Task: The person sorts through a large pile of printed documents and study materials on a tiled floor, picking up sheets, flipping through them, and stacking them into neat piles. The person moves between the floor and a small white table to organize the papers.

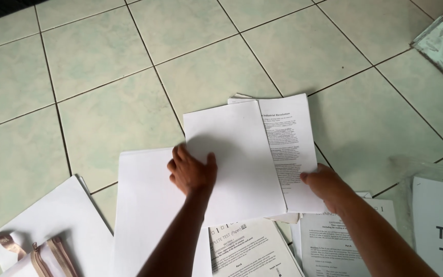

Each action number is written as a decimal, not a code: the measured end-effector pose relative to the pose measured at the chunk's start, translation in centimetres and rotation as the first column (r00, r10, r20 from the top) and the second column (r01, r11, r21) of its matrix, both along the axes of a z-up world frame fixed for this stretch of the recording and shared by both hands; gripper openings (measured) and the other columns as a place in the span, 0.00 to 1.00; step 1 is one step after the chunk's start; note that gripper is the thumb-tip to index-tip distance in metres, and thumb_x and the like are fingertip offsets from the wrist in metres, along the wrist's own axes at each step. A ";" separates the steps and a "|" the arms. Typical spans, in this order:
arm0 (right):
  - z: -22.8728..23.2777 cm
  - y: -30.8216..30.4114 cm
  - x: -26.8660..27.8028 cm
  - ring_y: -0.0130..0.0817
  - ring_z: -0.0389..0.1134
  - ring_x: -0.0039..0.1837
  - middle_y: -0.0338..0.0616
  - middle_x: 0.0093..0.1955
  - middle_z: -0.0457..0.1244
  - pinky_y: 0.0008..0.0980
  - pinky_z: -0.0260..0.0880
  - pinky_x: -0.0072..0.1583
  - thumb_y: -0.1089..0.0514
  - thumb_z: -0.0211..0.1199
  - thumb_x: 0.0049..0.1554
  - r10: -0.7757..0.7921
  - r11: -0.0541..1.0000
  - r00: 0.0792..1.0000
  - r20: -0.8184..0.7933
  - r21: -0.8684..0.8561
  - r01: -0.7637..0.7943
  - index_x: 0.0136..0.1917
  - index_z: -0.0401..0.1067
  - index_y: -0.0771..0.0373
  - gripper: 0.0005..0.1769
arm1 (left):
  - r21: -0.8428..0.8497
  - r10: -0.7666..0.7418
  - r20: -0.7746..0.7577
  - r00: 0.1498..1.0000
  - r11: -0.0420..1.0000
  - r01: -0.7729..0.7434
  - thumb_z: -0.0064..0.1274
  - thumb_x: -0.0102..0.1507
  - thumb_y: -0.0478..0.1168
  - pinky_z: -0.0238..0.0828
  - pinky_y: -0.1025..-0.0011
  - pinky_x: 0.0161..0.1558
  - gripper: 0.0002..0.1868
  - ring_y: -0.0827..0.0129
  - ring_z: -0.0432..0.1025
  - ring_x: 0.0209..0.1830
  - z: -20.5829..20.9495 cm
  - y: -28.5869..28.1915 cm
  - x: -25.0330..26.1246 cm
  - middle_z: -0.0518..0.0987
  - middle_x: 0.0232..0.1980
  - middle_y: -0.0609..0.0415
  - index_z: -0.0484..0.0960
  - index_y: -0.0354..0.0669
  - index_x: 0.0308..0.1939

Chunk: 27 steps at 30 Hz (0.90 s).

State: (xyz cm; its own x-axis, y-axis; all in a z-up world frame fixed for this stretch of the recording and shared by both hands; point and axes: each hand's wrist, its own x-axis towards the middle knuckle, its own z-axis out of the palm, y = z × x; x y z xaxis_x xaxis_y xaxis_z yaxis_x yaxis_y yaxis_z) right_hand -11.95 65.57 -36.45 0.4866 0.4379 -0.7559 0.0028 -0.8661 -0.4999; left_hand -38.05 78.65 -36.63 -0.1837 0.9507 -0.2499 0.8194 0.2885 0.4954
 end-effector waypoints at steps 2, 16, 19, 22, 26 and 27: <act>-0.3 0.1 0.1 0.49 0.60 0.75 0.57 0.72 0.63 0.51 0.53 0.75 0.53 0.58 0.61 -0.024 1.000 0.999 -0.033 0.014 0.024 0.73 0.62 0.67 0.30 | -0.033 0.046 0.059 0.997 0.998 -0.044 0.61 0.55 0.52 0.62 0.53 0.64 0.42 0.55 0.56 0.72 -0.2 1.4 0.5 0.60 0.75 0.55 0.62 0.47 0.70; 1.3 0.9 -2.7 0.51 0.69 0.66 0.54 0.65 0.68 0.58 0.70 0.65 0.58 0.70 0.47 -0.170 0.955 0.941 -0.291 0.188 0.231 0.71 0.66 0.56 0.38 | 0.026 -0.212 0.526 0.824 0.972 0.234 0.53 0.63 0.48 0.63 0.62 0.68 0.34 0.58 0.64 0.72 -1.6 1.2 2.4 0.72 0.71 0.51 0.63 0.48 0.72; 1.3 1.1 -2.1 0.53 0.70 0.66 0.54 0.64 0.68 0.56 0.70 0.64 0.59 0.69 0.47 -0.206 0.928 0.908 -0.365 0.221 0.300 0.71 0.65 0.54 0.39 | -0.028 -0.121 0.583 0.803 0.985 0.169 0.46 0.67 0.52 0.63 0.64 0.68 0.31 0.57 0.68 0.70 -2.0 1.9 0.6 0.73 0.70 0.47 0.66 0.46 0.73; 2.8 1.0 -1.0 0.52 0.68 0.65 0.53 0.64 0.68 0.53 0.69 0.64 0.58 0.69 0.45 -0.191 0.898 0.887 -0.421 0.290 0.331 0.72 0.65 0.54 0.41 | -0.053 -0.110 0.653 0.749 0.980 0.190 0.37 0.69 0.57 0.64 0.65 0.67 0.33 0.59 0.69 0.69 -2.1 2.2 -1.4 0.75 0.69 0.47 0.65 0.45 0.73; 7.0 -0.2 0.8 0.51 0.67 0.65 0.53 0.64 0.67 0.53 0.67 0.63 0.54 0.66 0.47 -0.269 0.911 0.918 -0.293 0.231 0.341 0.75 0.64 0.51 0.42 | 0.103 -0.353 0.629 0.692 0.921 0.376 0.38 0.69 0.62 0.63 0.63 0.69 0.37 0.59 0.69 0.70 -1.3 0.1 -3.2 0.76 0.68 0.43 0.71 0.37 0.70; 7.9 -0.9 1.2 0.52 0.67 0.64 0.54 0.63 0.67 0.53 0.66 0.63 0.53 0.65 0.48 -0.311 0.917 0.921 -0.233 0.181 0.355 0.76 0.63 0.50 0.42 | 0.026 -0.272 0.697 0.663 0.934 0.356 0.35 0.68 0.63 0.64 0.62 0.67 0.38 0.59 0.70 0.68 -0.9 -0.5 -3.4 0.77 0.67 0.44 0.71 0.38 0.69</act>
State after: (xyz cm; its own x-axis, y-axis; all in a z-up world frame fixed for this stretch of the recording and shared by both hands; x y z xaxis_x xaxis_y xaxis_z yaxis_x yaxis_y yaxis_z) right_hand -10.78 64.69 -28.58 0.4846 0.4393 -0.7564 -0.3838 -0.6703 -0.6351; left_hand -41.45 78.14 -37.54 0.3810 0.8803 -0.2825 0.3203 0.1610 0.9335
